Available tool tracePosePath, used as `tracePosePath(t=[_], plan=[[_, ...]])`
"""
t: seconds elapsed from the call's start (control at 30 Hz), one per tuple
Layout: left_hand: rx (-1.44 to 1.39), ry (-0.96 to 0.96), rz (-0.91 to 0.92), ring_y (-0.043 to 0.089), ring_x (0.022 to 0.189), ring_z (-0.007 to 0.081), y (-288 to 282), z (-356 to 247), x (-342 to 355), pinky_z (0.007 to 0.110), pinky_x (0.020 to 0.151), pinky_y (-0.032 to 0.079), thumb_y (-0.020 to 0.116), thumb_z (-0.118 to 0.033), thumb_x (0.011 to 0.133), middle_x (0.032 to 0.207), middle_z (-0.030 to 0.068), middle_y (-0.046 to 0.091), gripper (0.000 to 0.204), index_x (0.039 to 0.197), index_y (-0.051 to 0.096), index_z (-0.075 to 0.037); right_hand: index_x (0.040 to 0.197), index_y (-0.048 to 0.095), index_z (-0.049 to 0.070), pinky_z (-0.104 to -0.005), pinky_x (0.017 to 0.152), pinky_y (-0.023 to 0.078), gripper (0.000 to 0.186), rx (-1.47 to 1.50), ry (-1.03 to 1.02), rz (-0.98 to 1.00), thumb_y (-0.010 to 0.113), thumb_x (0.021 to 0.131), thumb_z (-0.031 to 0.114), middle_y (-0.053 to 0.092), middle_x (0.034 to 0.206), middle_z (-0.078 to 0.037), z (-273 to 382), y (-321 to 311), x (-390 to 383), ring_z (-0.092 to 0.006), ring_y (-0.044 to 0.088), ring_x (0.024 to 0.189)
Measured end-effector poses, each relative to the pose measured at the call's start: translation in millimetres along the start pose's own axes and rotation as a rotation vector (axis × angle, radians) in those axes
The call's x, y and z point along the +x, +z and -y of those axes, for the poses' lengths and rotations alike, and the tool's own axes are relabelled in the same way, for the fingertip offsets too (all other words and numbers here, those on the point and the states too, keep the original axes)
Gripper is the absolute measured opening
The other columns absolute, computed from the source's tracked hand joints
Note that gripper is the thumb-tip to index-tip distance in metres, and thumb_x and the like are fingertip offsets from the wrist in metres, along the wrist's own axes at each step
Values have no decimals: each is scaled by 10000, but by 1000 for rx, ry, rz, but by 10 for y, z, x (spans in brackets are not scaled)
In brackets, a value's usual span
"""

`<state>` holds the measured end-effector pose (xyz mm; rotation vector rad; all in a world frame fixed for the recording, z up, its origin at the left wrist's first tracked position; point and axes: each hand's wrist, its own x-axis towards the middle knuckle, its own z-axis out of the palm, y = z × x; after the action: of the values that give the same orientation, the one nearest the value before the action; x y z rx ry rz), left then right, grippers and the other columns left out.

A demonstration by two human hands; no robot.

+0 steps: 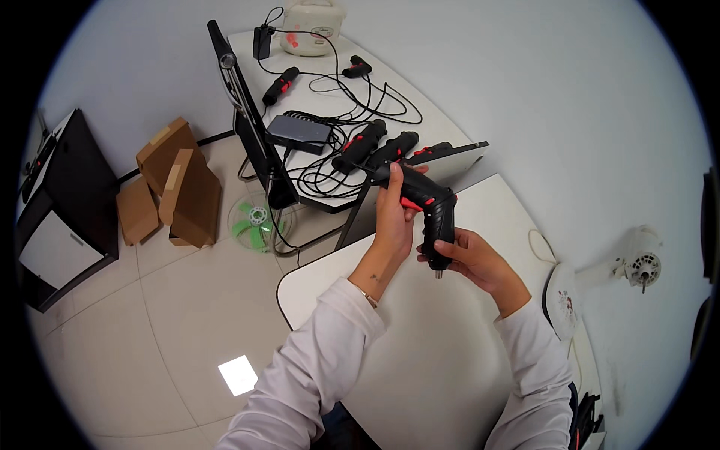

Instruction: The person uses a cordless drill to remove screws from the rim of a large speaker placed on a white table, then manually removes the screws and adjusts the speaker surround. The person repeats the process of drilling and unscrewing around the speaker edge.

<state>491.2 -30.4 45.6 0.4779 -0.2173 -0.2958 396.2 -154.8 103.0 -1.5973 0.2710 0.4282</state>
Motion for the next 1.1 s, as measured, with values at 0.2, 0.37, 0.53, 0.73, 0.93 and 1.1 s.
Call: tracePosePath(t=[0.2, 0.37, 0.53, 0.73, 0.93, 1.1], plan=[[188, 4, -105, 401, 618, 39, 58, 12, -7, 191, 607, 355, 503, -496, 903, 763, -25, 549, 470, 992, 590, -43, 1148, 539, -20, -301, 901, 447, 451, -183, -201, -62, 685, 824, 258, 640, 1025, -94, 0, -42, 30, -153, 608, 946], [394, -27, -34, 444, 697, 45, 75, 79, -43, 208, 639, 356, 657, -387, 839, 735, -53, 503, 331, 875, 622, -60, 1131, 553, -28, -313, 885, 466, 426, -221, -234, -133, 666, 839, 260, 646, 1020, -112, 118, -157, 38, -180, 629, 939], [392, -41, -16, 354, 626, 42, 14, 163, -11, 218, 572, 293, 670, -388, 825, 655, -83, 381, 310, 800, 625, -82, 1126, 552, -27, -314, 881, 469, 434, -199, -227, -109, 670, 838, 275, 645, 1012, -117, 130, -213, 32, -201, 639, 939], [368, -17, -42, 347, 617, 42, 31, 186, -19, 219, 560, 286, 668, -379, 828, 648, -84, 379, 309, 784, 618, -78, 1121, 553, -26, -314, 876, 470, 438, -200, -211, -114, 673, 834, 282, 642, 1015, -118, 88, -208, 59, -204, 642, 928], [357, 57, -8, 326, 607, 35, -31, 226, 25, 213, 555, 261, 672, -342, 834, 628, -92, 368, 291, 736, 586, -82, 1125, 550, -32, -308, 865, 471, 431, -227, -230, -97, 687, 819, 239, 645, 1003, -115, 126, -193, 58, -193, 641, 911], [386, -1, 16, 357, 608, 44, 4, 193, -14, 217, 590, 306, 658, -363, 841, 657, -76, 423, 289, 767, 605, -89, 1119, 556, -30, -302, 861, 471, 406, -222, -248, -106, 688, 815, 204, 649, 993, -110, 132, -233, 25, -184, 638, 912]])
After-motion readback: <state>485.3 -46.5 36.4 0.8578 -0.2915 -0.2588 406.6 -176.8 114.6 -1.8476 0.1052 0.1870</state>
